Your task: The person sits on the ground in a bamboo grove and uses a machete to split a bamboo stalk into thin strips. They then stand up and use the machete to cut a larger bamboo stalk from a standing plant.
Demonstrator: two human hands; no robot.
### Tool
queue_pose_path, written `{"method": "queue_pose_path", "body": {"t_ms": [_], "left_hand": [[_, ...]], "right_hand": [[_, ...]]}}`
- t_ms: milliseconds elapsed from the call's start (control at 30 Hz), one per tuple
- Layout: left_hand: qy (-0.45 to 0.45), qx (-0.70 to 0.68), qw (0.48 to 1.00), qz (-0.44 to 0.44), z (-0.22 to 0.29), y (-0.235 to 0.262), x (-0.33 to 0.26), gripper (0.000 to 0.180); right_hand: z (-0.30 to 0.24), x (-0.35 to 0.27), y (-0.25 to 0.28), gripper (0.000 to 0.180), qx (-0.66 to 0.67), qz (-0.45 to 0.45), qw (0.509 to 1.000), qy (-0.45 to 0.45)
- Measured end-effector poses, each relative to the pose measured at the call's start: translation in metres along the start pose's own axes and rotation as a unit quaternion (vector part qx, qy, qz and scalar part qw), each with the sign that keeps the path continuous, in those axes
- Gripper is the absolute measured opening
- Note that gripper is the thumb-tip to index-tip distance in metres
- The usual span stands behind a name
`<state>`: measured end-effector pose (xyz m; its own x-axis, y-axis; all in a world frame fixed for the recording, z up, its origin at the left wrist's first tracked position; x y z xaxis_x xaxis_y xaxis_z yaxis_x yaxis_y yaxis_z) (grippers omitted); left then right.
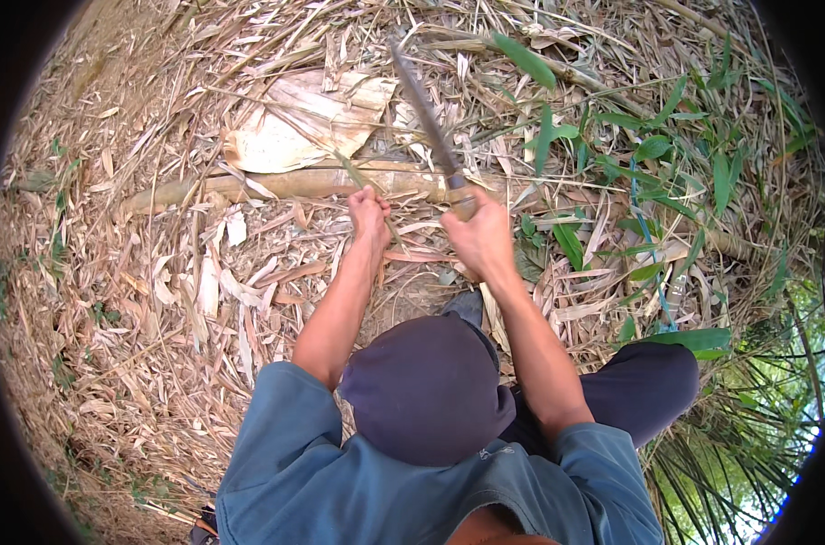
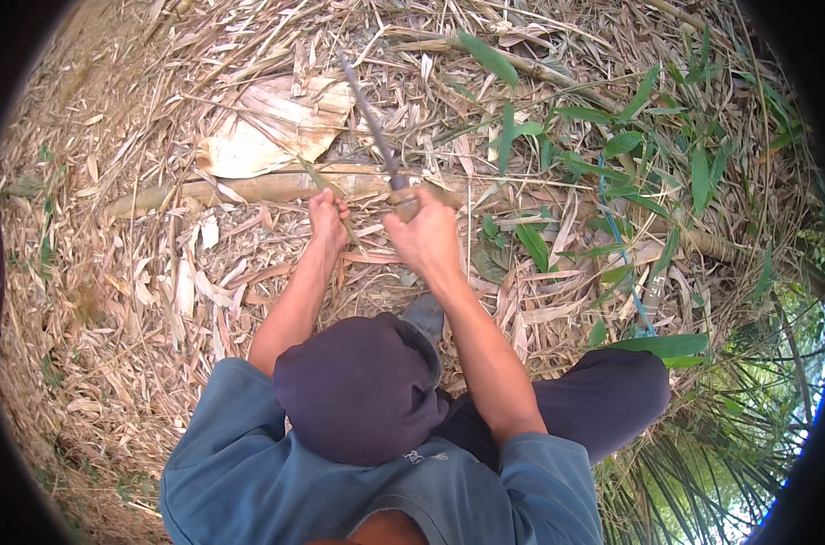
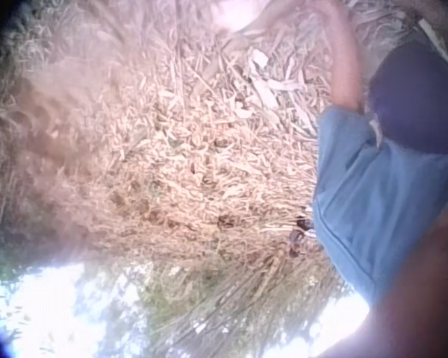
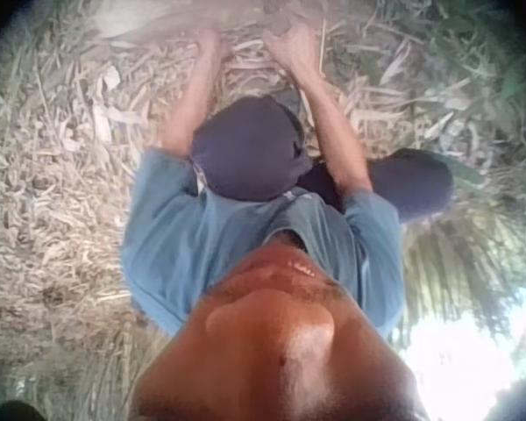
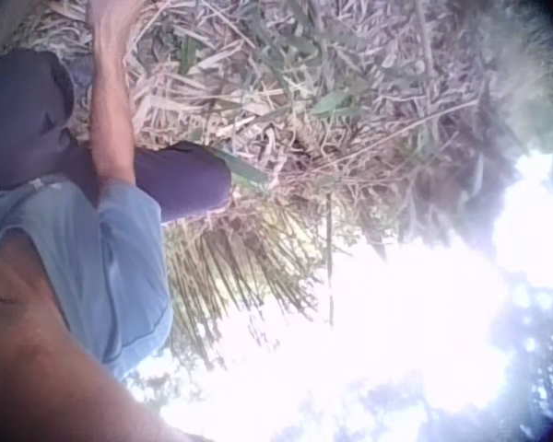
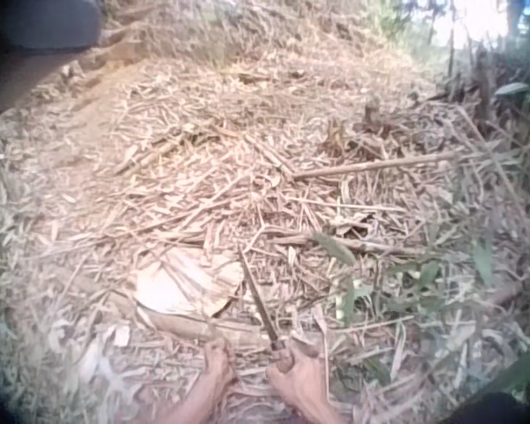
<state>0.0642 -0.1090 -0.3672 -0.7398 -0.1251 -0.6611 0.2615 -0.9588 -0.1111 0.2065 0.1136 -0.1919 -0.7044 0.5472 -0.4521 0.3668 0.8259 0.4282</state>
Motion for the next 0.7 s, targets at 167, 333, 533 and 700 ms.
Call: {"method": "queue_pose_path", "body": {"t_ms": [167, 333, 533, 700], "left_hand": [[0.056, -0.087, 0.986, -0.130, -0.021, -0.028, 0.003, 0.015], [0.118, -0.006, 0.986, -0.117, -0.035, -0.012, -0.013, 0.017], [0.149, 0.054, 0.978, -0.137, -0.039, -0.004, -0.041, 0.032], [0.024, 0.154, 0.982, -0.107, -0.021, 0.010, -0.050, 0.030]], "right_hand": [[0.032, 0.010, -0.060, 0.048, -0.141, -0.050, 0.989, 0.016], [0.057, 0.020, -0.081, 0.056, -0.158, -0.070, 0.985, 0.004], [0.081, 0.022, -0.092, 0.056, -0.165, -0.059, 0.984, -0.006], [0.071, 0.022, -0.089, 0.050, -0.175, -0.054, 0.983, -0.032]]}}
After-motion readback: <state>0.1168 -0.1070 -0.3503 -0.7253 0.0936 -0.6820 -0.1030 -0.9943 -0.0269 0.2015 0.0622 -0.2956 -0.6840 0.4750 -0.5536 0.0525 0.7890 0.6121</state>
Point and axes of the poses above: each hand's wrist, its own x-axis towards the middle knuckle, its own y-axis out of the back of the hand, z = x × y, the point moved 10 cm from there along x, towards the middle knuckle, and after that the axes turned 5 degrees about -x, right-handed, at the moved point
